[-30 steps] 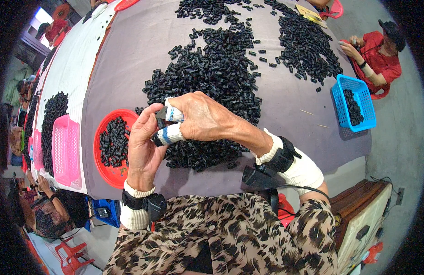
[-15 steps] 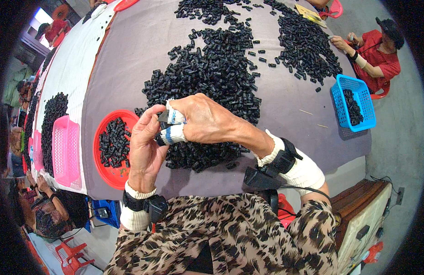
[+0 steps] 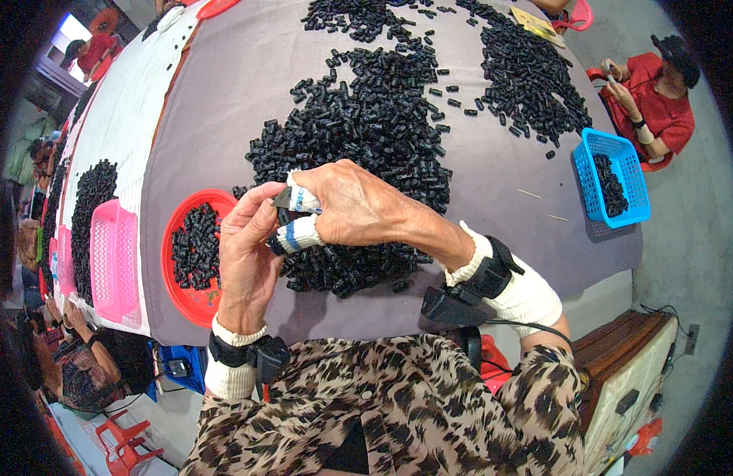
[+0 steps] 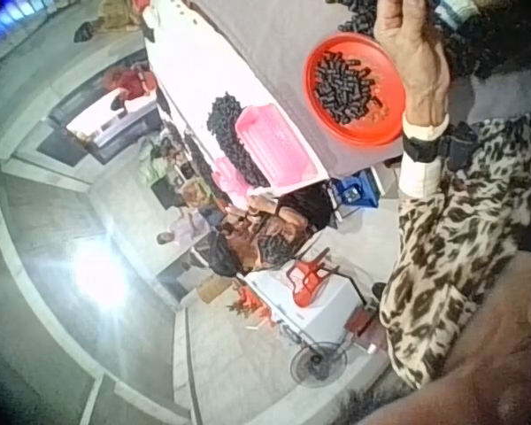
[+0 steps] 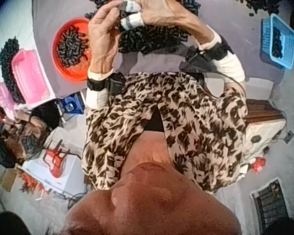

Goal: Sorting small black plastic components at a large table in a manufacturing facility.

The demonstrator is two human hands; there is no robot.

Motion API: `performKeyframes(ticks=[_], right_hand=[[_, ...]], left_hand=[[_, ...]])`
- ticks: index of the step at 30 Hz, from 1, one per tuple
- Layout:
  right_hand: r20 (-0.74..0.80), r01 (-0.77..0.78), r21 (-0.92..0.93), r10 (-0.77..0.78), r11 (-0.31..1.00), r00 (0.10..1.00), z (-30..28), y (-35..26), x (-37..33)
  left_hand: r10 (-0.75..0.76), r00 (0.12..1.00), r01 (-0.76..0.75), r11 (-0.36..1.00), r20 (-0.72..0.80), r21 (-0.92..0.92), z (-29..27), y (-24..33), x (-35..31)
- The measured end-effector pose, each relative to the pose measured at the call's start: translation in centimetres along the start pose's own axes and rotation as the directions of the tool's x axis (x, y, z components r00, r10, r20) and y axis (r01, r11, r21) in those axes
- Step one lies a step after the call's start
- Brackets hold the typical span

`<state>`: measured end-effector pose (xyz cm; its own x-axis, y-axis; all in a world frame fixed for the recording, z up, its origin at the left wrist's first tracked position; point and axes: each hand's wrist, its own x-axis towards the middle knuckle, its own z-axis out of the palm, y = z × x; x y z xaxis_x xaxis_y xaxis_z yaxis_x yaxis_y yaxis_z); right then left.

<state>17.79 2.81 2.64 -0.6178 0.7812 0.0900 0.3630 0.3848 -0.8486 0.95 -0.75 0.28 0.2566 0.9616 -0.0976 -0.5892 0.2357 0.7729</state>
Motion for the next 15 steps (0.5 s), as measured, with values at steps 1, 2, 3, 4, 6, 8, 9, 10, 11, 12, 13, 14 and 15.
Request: performKeyframes(ticks=[1,2,3,4,6,8,9,10,11,12,13,14,15], right_hand=[[0.000,-0.001,0.000,0.001,1.000,1.000,0.03,0.08,0.02],[-0.004,0.010,-0.002,-0.010,1.000,1.000,0.01,0.07,0.00],[-0.008,0.022,-0.004,-0.022,1.000,1.000,0.00,0.05,-0.02],[-0.008,0.022,-0.005,-0.022,1.000,1.000,-0.04,0.02,-0.04],[0.007,0.010,-0.010,-0.010,1.000,1.000,-0.01,-0.01,-0.07],[0.028,0.006,-0.006,-0.006,1.000,1.000,-0.15,-0.15,-0.09],[0.049,0.003,-0.003,-0.003,1.000,0.999,-0.19,-0.22,-0.10],[0.049,0.004,-0.002,-0.003,1.000,0.999,-0.06,-0.18,-0.13],[0.005,0.019,0.033,-0.019,0.999,1.000,0.10,-0.02,-0.19],[-0.041,0.036,0.068,-0.033,0.997,0.999,0.17,0.05,-0.24],[-0.043,0.036,0.067,-0.033,0.997,0.999,0.07,-0.05,-0.31],[-0.050,0.003,0.089,0.002,0.996,0.999,-0.06,-0.22,-0.33],[-0.056,-0.030,0.112,0.036,0.993,0.998,-0.13,-0.31,-0.32]], left_hand=[[0.003,1.000,-0.003,1.000,0.002,-0.001,-0.06,-0.03,0.01],[0.003,1.000,-0.003,1.000,0.003,-0.001,0.00,0.02,-0.01],[0.005,1.000,-0.005,1.000,0.008,0.000,0.07,0.07,-0.03],[0.007,1.000,-0.007,1.000,0.013,0.002,0.13,0.11,-0.05],[0.004,1.000,-0.004,1.000,0.005,0.005,0.16,0.04,-0.06],[0.002,1.000,-0.002,1.000,-0.004,0.009,0.13,-0.01,-0.04],[0.002,1.000,-0.002,1.000,-0.004,0.002,0.06,-0.06,-0.02],[0.002,1.000,-0.002,1.000,-0.004,-0.006,0.03,-0.06,-0.02],[0.002,1.000,-0.002,1.000,-0.001,-0.006,0.05,-0.05,0.08],[-0.004,1.000,0.004,1.000,0.003,-0.025,0.09,-0.03,0.18],[-0.009,1.000,0.009,0.999,0.007,-0.044,0.14,0.00,0.25],[-0.007,1.000,0.008,0.999,0.006,-0.043,0.16,0.05,0.22],[-0.010,1.000,0.011,0.999,0.011,-0.051,0.20,0.10,0.17]])
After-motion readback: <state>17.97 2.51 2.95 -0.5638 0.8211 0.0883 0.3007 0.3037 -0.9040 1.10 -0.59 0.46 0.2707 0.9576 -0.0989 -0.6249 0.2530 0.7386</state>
